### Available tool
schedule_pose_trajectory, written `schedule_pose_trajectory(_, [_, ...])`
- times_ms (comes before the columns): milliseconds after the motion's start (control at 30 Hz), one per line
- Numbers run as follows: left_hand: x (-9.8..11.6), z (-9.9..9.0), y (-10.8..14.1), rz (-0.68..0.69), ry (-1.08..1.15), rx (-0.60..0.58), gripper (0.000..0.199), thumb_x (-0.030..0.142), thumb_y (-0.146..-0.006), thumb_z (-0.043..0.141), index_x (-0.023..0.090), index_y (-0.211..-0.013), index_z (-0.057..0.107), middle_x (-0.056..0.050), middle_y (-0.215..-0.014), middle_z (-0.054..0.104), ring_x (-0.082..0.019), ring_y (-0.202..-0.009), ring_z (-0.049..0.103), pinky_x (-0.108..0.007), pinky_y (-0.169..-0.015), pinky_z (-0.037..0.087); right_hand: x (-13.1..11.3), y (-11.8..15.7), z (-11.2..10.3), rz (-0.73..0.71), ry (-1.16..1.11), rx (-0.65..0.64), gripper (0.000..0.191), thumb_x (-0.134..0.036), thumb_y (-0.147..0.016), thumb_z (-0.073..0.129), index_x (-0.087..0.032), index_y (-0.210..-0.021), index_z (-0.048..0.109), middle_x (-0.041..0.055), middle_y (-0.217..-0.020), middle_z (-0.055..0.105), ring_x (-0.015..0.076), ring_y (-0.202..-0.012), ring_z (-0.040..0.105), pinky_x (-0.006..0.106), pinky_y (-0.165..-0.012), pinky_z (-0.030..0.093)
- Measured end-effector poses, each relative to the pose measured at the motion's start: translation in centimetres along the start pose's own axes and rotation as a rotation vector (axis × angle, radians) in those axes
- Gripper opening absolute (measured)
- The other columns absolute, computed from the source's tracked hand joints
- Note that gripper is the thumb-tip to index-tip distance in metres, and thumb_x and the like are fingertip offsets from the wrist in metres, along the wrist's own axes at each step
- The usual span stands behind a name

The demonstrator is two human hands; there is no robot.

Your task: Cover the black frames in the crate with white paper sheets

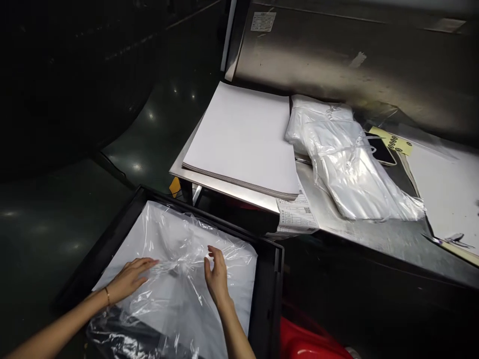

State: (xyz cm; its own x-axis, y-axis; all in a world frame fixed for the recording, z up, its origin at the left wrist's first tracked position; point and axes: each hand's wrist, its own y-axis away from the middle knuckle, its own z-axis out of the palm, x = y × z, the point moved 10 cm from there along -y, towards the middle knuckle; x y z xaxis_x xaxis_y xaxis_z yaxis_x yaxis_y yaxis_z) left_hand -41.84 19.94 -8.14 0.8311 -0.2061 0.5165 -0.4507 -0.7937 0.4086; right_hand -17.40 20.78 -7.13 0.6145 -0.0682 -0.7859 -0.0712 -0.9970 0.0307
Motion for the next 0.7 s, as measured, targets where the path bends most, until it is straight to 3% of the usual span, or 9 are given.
schedule_pose_trajectory(100, [-2.3,-2.5,2.4,-0.156,0.108,0.006,0.047,0.034,-0.085,0.033,0.021,-0.129,0.026,-0.008,-0.125,0.044,-0.017,-0.109,0.046,-0.028,-0.089,0.04,-4.3,6.7,-1.2,-0.075,0.024,-0.034,0.035,-0.037,-0.084,0.041,-0.022,-0.116,0.041,0.008,-0.113,0.049,0.0214,-0.104,0.047,0.041,-0.083,0.043])
schedule_pose_trajectory(167, [-2.6,-2.9,4.1,-0.215,0.151,-0.023,0.046,0.038,-0.085,0.03,0.018,-0.127,0.032,-0.01,-0.122,0.045,-0.018,-0.107,0.047,-0.028,-0.088,0.041,-6.3,11.5,-0.2,-0.09,0.087,-0.103,0.036,-0.039,-0.078,0.049,-0.028,-0.113,0.046,0.006,-0.1,0.058,0.0219,-0.093,0.054,0.039,-0.075,0.047])
schedule_pose_trajectory(267, [-1.3,-1.1,6.5,-0.172,0.187,-0.155,0.051,0.039,-0.064,0.063,0.026,-0.112,0.051,-0.003,-0.118,0.049,-0.021,-0.111,0.043,-0.029,-0.092,0.037,-6.5,15.0,2.4,-0.104,0.187,-0.211,0.033,-0.044,-0.071,0.058,-0.025,-0.098,0.057,0.0041,-0.09,0.063,0.0198,-0.08,0.059,0.036,-0.068,0.049])
schedule_pose_trajectory(333, [-0.7,0.7,7.2,-0.129,0.182,-0.235,0.043,0.03,-0.046,0.076,0.029,-0.088,0.064,0.001,-0.11,0.055,-0.024,-0.107,0.045,-0.032,-0.091,0.038,-4.3,13.2,3.4,-0.08,0.258,-0.265,0.022,-0.036,-0.079,0.051,-0.017,-0.073,0.058,-0.0006,-0.068,0.06,0.0112,-0.063,0.056,0.027,-0.058,0.047])
schedule_pose_trajectory(400, [-1.2,2.0,6.3,-0.139,0.16,-0.243,0.017,0.028,-0.056,0.071,0.023,-0.071,0.065,0.0,-0.097,0.061,-0.023,-0.097,0.051,-0.037,-0.085,0.04,-0.8,9.0,3.2,-0.003,0.361,-0.256,0.022,-0.031,-0.083,0.047,-0.014,-0.072,0.055,-0.001,-0.069,0.056,0.0093,-0.064,0.054,0.027,-0.06,0.046])
schedule_pose_trajectory(467, [-2.6,2.4,3.8,-0.2,0.14,-0.18,0.017,0.027,-0.077,0.052,0.016,-0.086,0.061,-0.004,-0.094,0.061,-0.019,-0.091,0.054,-0.041,-0.083,0.04,2.9,4.6,1.9,0.113,0.493,-0.196,0.018,-0.029,-0.084,0.045,-0.014,-0.087,0.054,0.0031,-0.089,0.057,0.0136,-0.082,0.054,0.034,-0.073,0.045])
schedule_pose_trajectory(533, [-3.4,2.1,0.7,-0.243,0.135,-0.114,0.028,0.029,-0.08,0.048,0.014,-0.103,0.052,-0.007,-0.109,0.054,-0.02,-0.097,0.051,-0.043,-0.086,0.038,5.6,2.1,1.3,0.209,0.601,-0.207,0.019,-0.03,-0.082,0.048,-0.013,-0.09,0.054,0.0042,-0.094,0.056,0.0162,-0.088,0.053,0.039,-0.078,0.043])
schedule_pose_trajectory(633, [-2.5,1.0,-1.9,-0.179,0.158,-0.107,0.035,0.03,-0.077,0.054,0.016,-0.109,0.049,-0.008,-0.119,0.047,-0.023,-0.108,0.045,-0.047,-0.091,0.034,6.7,2.2,0.9,0.27,0.693,-0.288,0.019,-0.029,-0.079,0.052,-0.013,-0.089,0.055,0.0047,-0.096,0.056,0.0181,-0.092,0.052,0.042,-0.081,0.042])
schedule_pose_trajectory(700, [-2.1,-1.4,-1.2,-0.146,0.169,-0.057,0.039,0.03,-0.074,0.057,0.017,-0.11,0.048,-0.007,-0.124,0.044,-0.024,-0.112,0.041,-0.047,-0.093,0.031,5.4,3.1,0.1,0.243,0.706,-0.326,0.02,-0.028,-0.078,0.054,-0.014,-0.092,0.055,0.0052,-0.101,0.055,0.0185,-0.094,0.052,0.041,-0.08,0.043])
